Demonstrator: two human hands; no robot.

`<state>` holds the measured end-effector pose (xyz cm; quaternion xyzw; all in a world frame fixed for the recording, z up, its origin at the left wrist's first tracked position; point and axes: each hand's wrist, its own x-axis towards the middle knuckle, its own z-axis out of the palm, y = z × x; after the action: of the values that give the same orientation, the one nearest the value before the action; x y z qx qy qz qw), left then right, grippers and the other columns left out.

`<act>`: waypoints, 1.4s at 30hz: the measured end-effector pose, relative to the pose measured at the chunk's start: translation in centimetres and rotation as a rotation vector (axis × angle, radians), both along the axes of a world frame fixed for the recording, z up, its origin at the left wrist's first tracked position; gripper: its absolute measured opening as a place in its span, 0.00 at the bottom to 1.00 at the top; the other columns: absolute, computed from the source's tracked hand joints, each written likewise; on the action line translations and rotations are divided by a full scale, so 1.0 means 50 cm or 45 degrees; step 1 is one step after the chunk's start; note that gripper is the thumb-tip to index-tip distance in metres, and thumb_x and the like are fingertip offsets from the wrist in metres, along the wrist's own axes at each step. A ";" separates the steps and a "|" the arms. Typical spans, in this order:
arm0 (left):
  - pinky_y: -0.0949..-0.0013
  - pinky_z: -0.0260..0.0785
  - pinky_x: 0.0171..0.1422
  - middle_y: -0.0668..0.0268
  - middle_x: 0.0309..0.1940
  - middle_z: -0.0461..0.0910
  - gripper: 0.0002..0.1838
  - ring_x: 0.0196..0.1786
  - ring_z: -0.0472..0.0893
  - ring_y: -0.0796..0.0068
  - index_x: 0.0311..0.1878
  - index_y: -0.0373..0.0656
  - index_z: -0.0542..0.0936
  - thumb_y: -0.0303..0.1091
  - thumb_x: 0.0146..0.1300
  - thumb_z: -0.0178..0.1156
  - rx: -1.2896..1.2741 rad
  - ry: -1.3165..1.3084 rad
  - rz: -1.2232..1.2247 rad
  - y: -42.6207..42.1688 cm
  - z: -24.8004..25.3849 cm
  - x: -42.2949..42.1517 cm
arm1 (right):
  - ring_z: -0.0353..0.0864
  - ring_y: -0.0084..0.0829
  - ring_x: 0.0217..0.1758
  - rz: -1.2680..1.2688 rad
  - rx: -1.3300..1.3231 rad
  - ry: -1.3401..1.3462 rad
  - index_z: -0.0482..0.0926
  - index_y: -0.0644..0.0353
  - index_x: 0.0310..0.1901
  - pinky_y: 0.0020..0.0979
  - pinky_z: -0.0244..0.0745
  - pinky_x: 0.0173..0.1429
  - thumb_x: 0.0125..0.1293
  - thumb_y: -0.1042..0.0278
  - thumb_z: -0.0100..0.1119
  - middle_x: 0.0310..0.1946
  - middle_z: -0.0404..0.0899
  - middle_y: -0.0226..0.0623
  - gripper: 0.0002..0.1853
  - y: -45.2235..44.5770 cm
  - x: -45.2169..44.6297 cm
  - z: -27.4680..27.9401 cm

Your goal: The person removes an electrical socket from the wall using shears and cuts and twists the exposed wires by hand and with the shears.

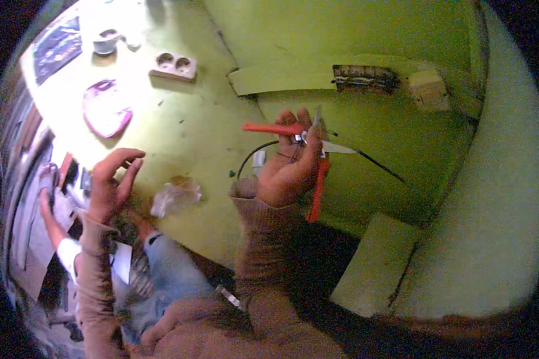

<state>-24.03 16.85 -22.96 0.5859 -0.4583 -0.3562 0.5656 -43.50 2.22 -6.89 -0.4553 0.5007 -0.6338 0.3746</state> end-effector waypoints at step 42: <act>0.64 0.73 0.47 0.53 0.36 0.81 0.11 0.38 0.82 0.58 0.41 0.33 0.80 0.23 0.53 0.65 0.189 -0.158 -0.052 -0.075 -0.035 -0.071 | 0.85 0.49 0.48 0.106 -0.317 -0.033 0.67 0.66 0.61 0.45 0.83 0.54 0.74 0.62 0.50 0.48 0.81 0.49 0.21 -0.140 -0.082 -0.023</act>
<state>-27.58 13.07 -24.69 0.6375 -0.4767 -0.3637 0.4838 -47.61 -4.80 -8.06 -0.5104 0.3941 -0.6807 0.3475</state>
